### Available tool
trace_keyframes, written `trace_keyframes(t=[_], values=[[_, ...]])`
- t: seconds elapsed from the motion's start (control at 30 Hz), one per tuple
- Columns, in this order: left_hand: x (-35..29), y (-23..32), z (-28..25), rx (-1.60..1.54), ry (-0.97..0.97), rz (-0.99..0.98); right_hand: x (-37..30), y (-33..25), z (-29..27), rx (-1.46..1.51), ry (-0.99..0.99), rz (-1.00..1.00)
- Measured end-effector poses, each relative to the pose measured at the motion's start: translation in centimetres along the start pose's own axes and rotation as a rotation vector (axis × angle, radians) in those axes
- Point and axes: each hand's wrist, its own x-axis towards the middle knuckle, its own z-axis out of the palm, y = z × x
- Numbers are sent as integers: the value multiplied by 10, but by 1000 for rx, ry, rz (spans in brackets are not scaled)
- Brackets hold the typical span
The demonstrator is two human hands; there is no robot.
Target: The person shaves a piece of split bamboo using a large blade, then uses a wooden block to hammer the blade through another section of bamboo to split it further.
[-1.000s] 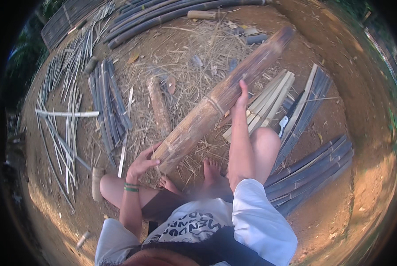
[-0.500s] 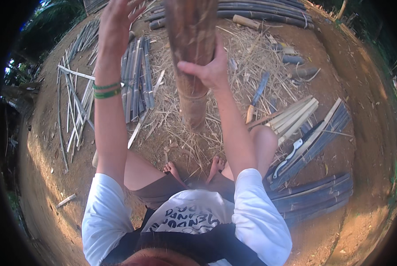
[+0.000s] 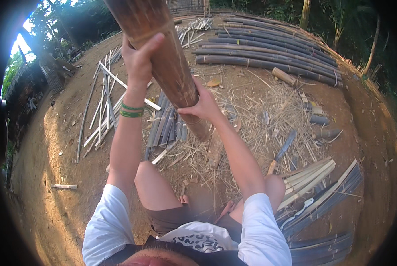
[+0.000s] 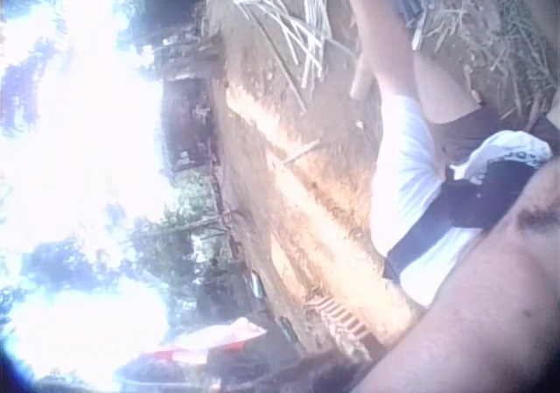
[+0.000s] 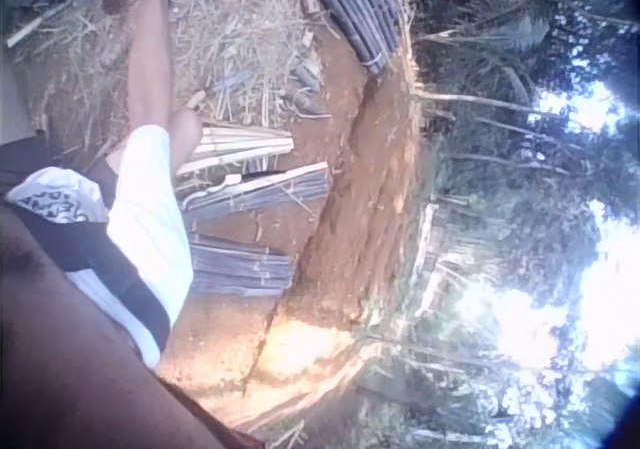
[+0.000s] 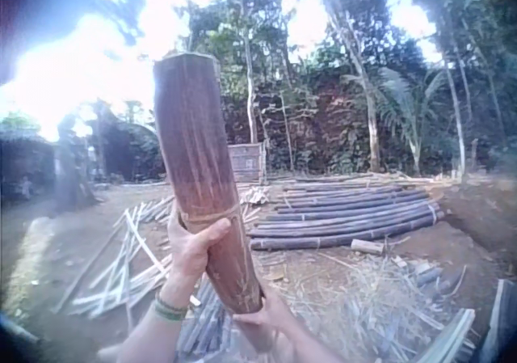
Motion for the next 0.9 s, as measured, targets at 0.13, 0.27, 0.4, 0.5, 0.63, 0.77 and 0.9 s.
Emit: trace_keyframes(t=[0.13, 0.27, 0.4, 0.5, 0.63, 0.77, 0.9], values=[[-46, -69, 35, 50, 80, 56, -6, 51, -59, -240, -132, 167], [-91, -92, 21, 263, 142, 57, -2, -25, -86, 357, 62, 152], [-99, -88, 35, 195, 97, 4, -2, -120, -96, 261, 238, -200], [-110, -82, 45, 216, 40, -18, 17, -151, -88, 235, 390, -319], [-123, -68, 45, 312, -65, 37, 26, -174, -72, 428, 346, -310], [-117, -47, 40, 221, -207, -80, 19, -179, -66, 332, 383, -330], [-103, -52, 29, 90, -369, -219, 20, -171, -60, 269, 475, -374]])
